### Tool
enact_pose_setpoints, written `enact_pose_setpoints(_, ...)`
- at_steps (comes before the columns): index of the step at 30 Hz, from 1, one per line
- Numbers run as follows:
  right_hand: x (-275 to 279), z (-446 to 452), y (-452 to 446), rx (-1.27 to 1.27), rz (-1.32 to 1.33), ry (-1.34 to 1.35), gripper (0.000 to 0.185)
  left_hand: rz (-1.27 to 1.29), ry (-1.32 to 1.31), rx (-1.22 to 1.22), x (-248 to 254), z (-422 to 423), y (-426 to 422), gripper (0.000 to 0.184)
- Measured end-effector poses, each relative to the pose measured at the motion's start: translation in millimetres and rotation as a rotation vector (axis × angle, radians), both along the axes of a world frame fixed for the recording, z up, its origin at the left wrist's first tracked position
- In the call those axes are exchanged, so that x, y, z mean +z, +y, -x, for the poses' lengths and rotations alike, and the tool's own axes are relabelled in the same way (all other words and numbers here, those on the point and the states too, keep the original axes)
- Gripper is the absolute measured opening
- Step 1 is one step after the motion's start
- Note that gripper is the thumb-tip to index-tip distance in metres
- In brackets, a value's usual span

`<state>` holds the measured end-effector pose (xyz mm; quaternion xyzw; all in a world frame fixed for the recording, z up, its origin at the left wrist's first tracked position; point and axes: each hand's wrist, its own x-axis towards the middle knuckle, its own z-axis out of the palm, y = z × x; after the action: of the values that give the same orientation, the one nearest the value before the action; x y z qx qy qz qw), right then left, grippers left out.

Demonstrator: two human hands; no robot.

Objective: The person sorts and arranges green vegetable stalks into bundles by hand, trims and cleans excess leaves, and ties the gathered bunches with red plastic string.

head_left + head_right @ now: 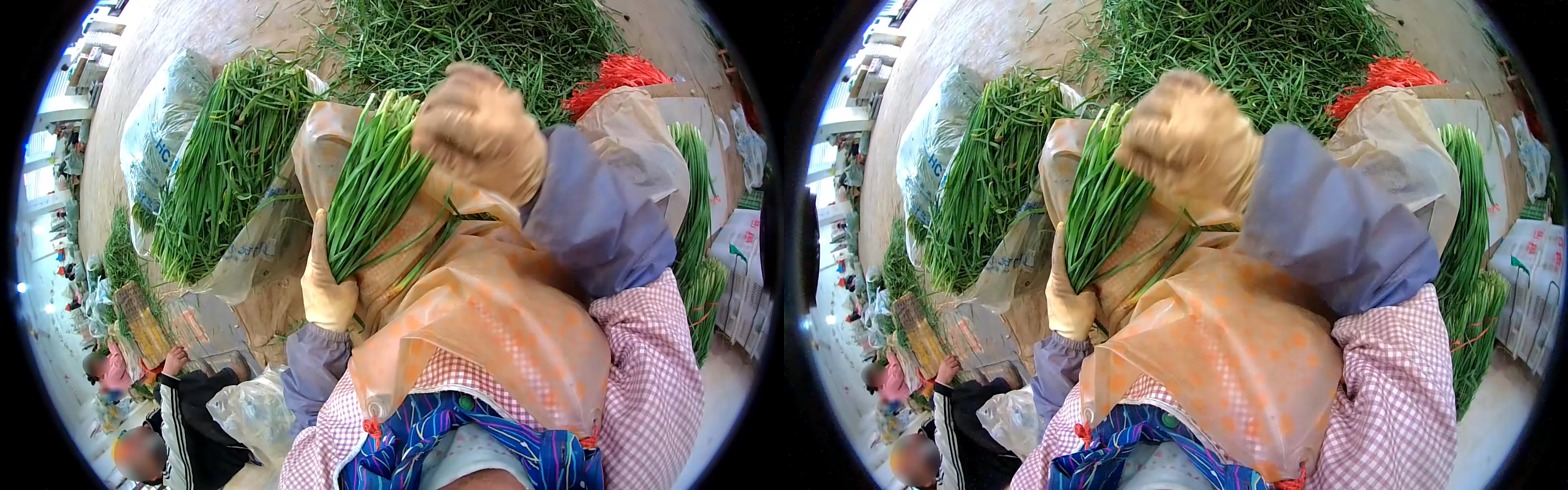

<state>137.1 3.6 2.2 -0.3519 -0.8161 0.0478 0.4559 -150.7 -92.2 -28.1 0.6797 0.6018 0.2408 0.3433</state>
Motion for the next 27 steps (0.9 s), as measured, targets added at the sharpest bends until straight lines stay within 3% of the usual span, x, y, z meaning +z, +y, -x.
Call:
enact_pose_setpoints(3, -30.6, 16.2, -15.4, -0.154, 0.085, -0.21, 0.025, -0.014, -0.011, 0.015, 0.0, -1.1, -1.0, 0.096)
enact_pose_setpoints(6, -42.5, 27.5, -37.5, -0.154, 0.537, 0.002, 0.032, 0.005, -0.045, 0.041, 0.4, -0.2, -2.5, 0.095)
enact_pose_setpoints(9, -36.6, 33.4, -33.1, -0.065, 1.148, 0.489, 0.04, -0.052, 0.006, 0.046, -6.4, 1.5, -5.1, 0.094)
enact_pose_setpoints(13, -38.9, 44.4, -18.8, 0.03, 1.093, 0.627, 0.029, -0.054, 0.057, 0.049, -2.8, -0.9, -7.2, 0.093)
enact_pose_setpoints(14, -41.0, 44.0, -14.6, 0.12, 1.162, 0.772, 0.024, -0.053, 0.057, 0.052, -3.9, 0.1, -7.9, 0.092)
enact_pose_setpoints(17, -56.9, 23.1, -6.4, 0.147, 1.28, 0.645, 0.018, -0.056, 0.003, 0.027, -8.6, 4.8, -6.4, 0.092)
enact_pose_setpoints(19, -64.7, 2.3, -5.2, -0.036, 0.838, 0.237, 0.006, -0.042, -0.025, 0.008, -11.5, 9.0, -4.5, 0.092)
enact_pose_setpoints(21, -76.0, -35.4, 9.7, -0.327, 0.585, -0.074, 0.009, -0.013, -0.025, -0.006, -12.6, 12.7, -2.6, 0.091)
enact_pose_setpoints(23, -93.5, -77.8, 24.6, -0.626, 0.64, -0.224, 0.015, 0.017, -0.045, 0.003, -10.6, 11.5, -1.7, 0.09)
enact_pose_setpoints(24, -88.3, -92.7, 28.3, -0.759, 0.797, -0.467, 0.017, 0.029, -0.055, 0.005, -9.5, 10.4, -0.2, 0.089)
enact_pose_setpoints(25, -93.2, -100.0, 25.3, -0.699, 0.954, -0.249, 0.023, 0.037, -0.058, 0.0, -7.9, 9.9, 1.4, 0.088)
enact_pose_setpoints(27, -99.0, -85.0, 17.9, -0.334, 1.147, 0.299, 0.042, 0.065, -0.063, -0.005, -5.6, 9.0, 1.3, 0.087)
